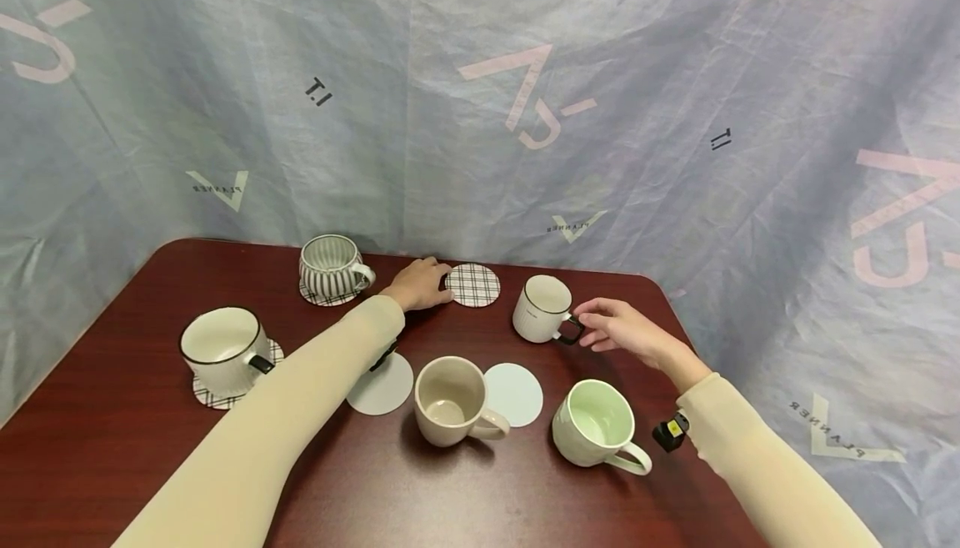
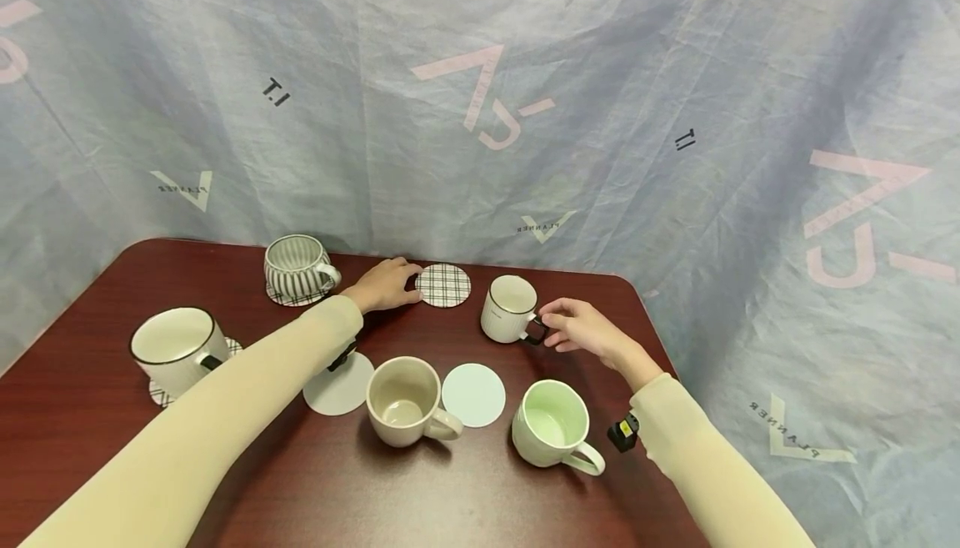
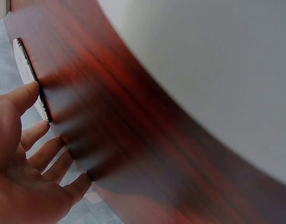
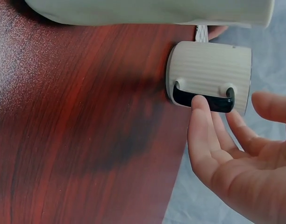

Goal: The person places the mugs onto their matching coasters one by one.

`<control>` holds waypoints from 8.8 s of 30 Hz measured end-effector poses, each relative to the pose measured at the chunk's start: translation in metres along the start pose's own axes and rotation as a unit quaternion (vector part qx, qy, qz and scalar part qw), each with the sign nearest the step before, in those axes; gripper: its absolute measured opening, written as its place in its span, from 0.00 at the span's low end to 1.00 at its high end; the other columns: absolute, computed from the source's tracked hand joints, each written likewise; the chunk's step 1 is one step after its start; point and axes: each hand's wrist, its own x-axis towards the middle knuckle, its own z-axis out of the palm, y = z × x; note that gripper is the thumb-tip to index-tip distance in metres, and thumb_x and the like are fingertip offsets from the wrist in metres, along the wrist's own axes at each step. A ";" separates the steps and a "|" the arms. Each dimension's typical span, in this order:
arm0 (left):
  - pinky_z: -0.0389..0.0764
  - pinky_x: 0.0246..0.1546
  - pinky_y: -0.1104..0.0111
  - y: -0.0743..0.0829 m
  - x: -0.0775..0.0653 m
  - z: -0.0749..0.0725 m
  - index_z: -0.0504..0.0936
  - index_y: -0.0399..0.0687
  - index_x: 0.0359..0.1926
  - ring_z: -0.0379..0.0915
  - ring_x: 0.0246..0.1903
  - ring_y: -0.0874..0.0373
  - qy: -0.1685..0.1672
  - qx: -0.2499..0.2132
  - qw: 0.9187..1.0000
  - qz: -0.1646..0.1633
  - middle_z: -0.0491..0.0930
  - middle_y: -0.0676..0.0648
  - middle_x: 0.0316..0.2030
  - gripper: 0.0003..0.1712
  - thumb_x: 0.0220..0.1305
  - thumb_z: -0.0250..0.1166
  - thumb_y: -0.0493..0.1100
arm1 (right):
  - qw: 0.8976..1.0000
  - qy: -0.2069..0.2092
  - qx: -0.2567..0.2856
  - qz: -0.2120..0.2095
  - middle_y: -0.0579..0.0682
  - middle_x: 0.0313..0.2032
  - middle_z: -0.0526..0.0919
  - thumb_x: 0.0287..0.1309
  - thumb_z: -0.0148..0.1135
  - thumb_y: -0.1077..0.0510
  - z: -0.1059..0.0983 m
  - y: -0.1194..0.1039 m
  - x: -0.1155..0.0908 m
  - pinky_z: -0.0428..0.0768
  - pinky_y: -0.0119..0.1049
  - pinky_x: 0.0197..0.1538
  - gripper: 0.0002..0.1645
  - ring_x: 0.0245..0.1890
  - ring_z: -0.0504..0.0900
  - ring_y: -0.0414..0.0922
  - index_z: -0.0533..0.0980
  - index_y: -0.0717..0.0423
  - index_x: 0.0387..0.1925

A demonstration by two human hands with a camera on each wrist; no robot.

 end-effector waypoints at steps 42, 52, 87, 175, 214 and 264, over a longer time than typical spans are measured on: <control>0.66 0.74 0.45 0.003 -0.001 -0.004 0.66 0.50 0.81 0.56 0.78 0.38 -0.011 -0.003 1.000 -0.009 0.59 0.37 0.80 0.36 0.80 0.60 0.56 | 0.991 -0.087 0.098 0.029 0.55 0.45 0.83 0.83 0.50 0.55 0.002 0.021 0.026 0.86 0.44 0.58 0.17 0.47 0.88 0.47 0.76 0.67 0.49; 0.68 0.73 0.45 0.005 -0.008 -0.008 0.68 0.49 0.80 0.58 0.77 0.38 -0.001 -0.006 1.000 -0.002 0.61 0.36 0.78 0.35 0.79 0.62 0.55 | 0.991 -0.091 0.098 0.026 0.53 0.40 0.79 0.85 0.47 0.57 0.003 0.019 0.027 0.85 0.46 0.59 0.16 0.45 0.88 0.47 0.75 0.63 0.41; 0.67 0.74 0.45 0.004 -0.007 -0.006 0.67 0.50 0.80 0.57 0.78 0.37 -0.002 -0.010 1.000 0.000 0.60 0.36 0.79 0.35 0.79 0.61 0.56 | 0.995 -0.067 0.077 -0.004 0.56 0.43 0.81 0.86 0.46 0.53 -0.005 -0.021 0.032 0.86 0.44 0.57 0.20 0.44 0.90 0.46 0.76 0.64 0.41; 0.65 0.76 0.48 -0.002 0.005 0.004 0.66 0.49 0.81 0.57 0.78 0.39 0.001 0.005 1.000 -0.010 0.61 0.37 0.79 0.38 0.78 0.61 0.57 | 0.990 -0.109 0.071 -0.049 0.54 0.40 0.79 0.87 0.41 0.55 0.036 -0.042 0.143 0.82 0.57 0.62 0.21 0.43 0.89 0.51 0.71 0.59 0.35; 0.65 0.76 0.48 -0.004 0.012 0.005 0.67 0.51 0.81 0.56 0.78 0.41 -0.010 -0.002 1.000 -0.020 0.61 0.39 0.79 0.38 0.78 0.62 0.58 | 0.993 -0.108 0.023 -0.031 0.62 0.45 0.80 0.87 0.39 0.58 0.042 -0.047 0.142 0.81 0.56 0.64 0.20 0.46 0.88 0.52 0.70 0.73 0.49; 0.67 0.73 0.43 -0.016 -0.049 -0.046 0.65 0.42 0.80 0.65 0.74 0.37 0.054 -0.066 0.994 0.068 0.70 0.34 0.74 0.39 0.76 0.66 0.51 | 0.969 0.011 -0.217 -0.116 0.57 0.59 0.83 0.79 0.58 0.51 0.035 -0.118 0.036 0.88 0.43 0.50 0.22 0.48 0.89 0.52 0.77 0.57 0.66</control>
